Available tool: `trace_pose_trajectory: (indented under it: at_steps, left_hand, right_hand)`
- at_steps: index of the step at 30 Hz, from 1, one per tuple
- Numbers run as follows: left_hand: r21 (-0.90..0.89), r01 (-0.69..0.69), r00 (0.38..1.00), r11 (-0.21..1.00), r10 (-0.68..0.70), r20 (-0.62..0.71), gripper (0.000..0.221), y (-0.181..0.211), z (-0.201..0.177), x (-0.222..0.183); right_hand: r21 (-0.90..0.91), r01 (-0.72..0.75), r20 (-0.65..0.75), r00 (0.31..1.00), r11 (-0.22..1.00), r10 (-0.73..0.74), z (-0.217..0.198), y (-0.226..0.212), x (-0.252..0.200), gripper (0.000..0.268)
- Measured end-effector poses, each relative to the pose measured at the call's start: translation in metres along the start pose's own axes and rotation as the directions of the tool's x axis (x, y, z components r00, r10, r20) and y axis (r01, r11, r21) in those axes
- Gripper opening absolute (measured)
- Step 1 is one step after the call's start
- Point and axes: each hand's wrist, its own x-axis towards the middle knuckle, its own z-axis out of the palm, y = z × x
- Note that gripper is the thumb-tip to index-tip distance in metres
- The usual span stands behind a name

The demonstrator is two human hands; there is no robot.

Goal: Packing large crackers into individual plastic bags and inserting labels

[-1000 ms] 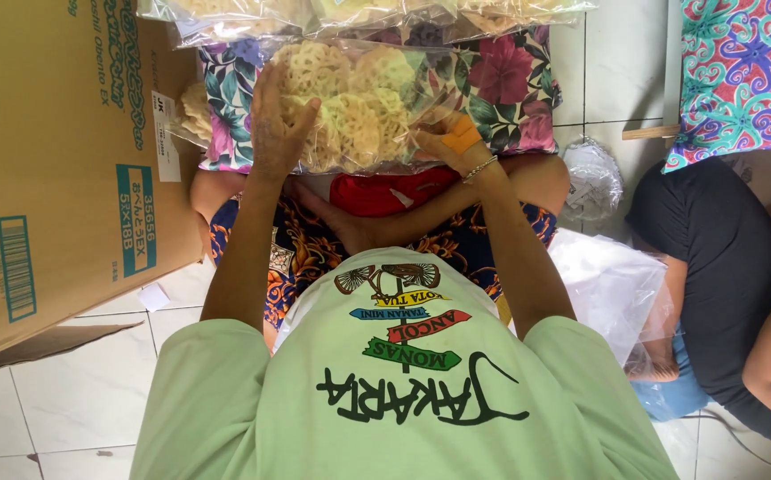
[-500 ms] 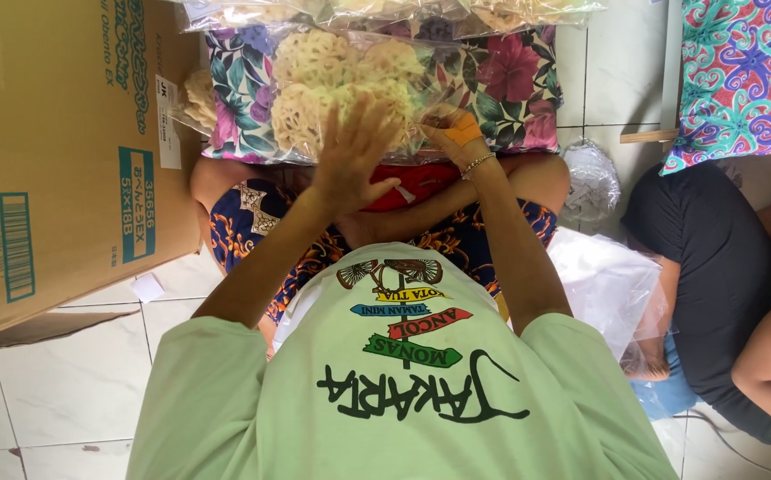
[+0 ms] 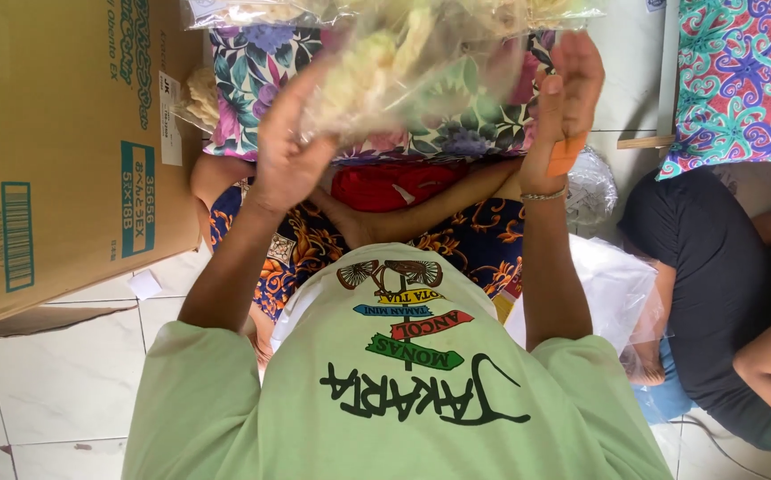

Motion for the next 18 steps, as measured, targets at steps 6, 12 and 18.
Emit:
trace_pose_trajectory:
  at_steps: [6,12,18]
  left_hand:
    - [-0.385,0.258,0.963,0.886,-0.268,0.028,0.062,-0.035,0.004,0.007]
    - [-0.500,0.603,0.755,0.622,-0.646,0.108,0.132,-0.064,0.020,0.002]
    - [-0.511,0.468,0.830,0.721,-0.556,-0.025,0.092,-0.083,0.030,0.009]
  right_hand:
    - [0.232,-0.272,0.397,0.903,0.934,0.164,0.027,-0.038,0.028,0.078]
    - [0.353,-0.386,0.254,0.916,0.852,0.309,0.038,-0.042,0.031,0.019]
    - [0.456,-0.395,0.094,0.912,0.798,0.398,0.036,-0.014,0.026,0.013]
